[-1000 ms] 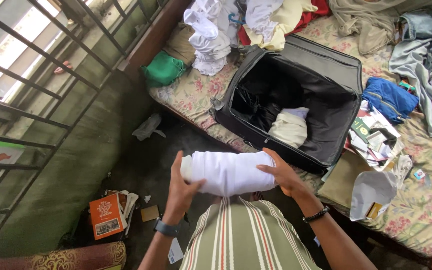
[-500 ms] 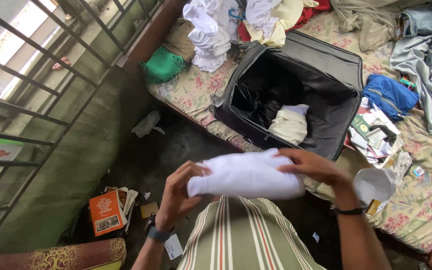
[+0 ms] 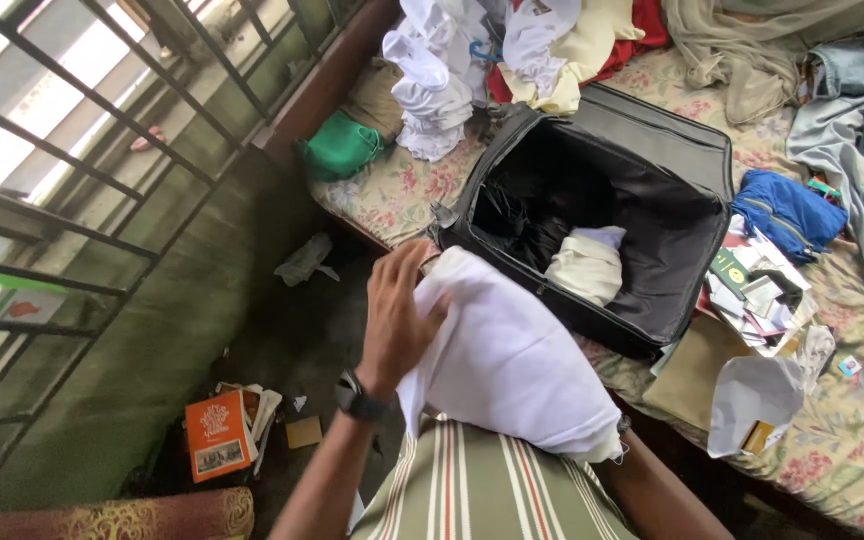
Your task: Packing various items of clothing into a suitcase on a bed.
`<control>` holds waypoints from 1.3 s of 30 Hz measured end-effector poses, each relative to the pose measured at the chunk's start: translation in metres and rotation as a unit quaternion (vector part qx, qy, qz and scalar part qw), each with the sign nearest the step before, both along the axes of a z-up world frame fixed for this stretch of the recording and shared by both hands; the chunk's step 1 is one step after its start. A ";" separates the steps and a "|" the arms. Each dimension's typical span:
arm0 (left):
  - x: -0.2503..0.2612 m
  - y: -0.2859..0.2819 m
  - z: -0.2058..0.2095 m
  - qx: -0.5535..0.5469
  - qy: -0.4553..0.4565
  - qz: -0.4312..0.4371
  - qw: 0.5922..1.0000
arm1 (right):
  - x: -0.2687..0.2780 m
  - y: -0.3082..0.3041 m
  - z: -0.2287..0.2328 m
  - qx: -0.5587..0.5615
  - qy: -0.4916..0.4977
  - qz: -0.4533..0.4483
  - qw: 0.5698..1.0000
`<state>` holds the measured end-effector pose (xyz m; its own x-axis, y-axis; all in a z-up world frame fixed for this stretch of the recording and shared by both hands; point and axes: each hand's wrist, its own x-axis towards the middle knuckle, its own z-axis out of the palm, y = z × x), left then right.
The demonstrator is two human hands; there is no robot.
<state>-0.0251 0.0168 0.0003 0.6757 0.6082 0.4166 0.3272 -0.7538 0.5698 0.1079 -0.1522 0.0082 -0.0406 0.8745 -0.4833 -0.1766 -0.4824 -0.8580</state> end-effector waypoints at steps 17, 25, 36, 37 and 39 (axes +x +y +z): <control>-0.032 -0.042 -0.138 -0.759 -0.291 -0.125 0.569 | 0.024 0.035 -0.051 0.127 -0.070 -0.177 0.973; -0.047 -0.024 -0.156 -0.805 -0.310 -0.006 0.506 | 0.048 0.046 -0.075 0.179 -0.102 -0.250 0.946; -0.023 0.002 -0.142 -0.570 -0.114 0.002 0.813 | 0.042 0.004 -0.195 -0.040 0.267 -0.297 0.916; -0.022 0.003 -0.141 -0.571 -0.111 -0.002 0.814 | 0.038 0.004 -0.184 -0.038 0.268 -0.302 0.914; -0.018 0.007 -0.138 -0.555 0.016 0.053 0.830 | 0.030 0.005 -0.161 -0.056 0.194 -0.356 0.912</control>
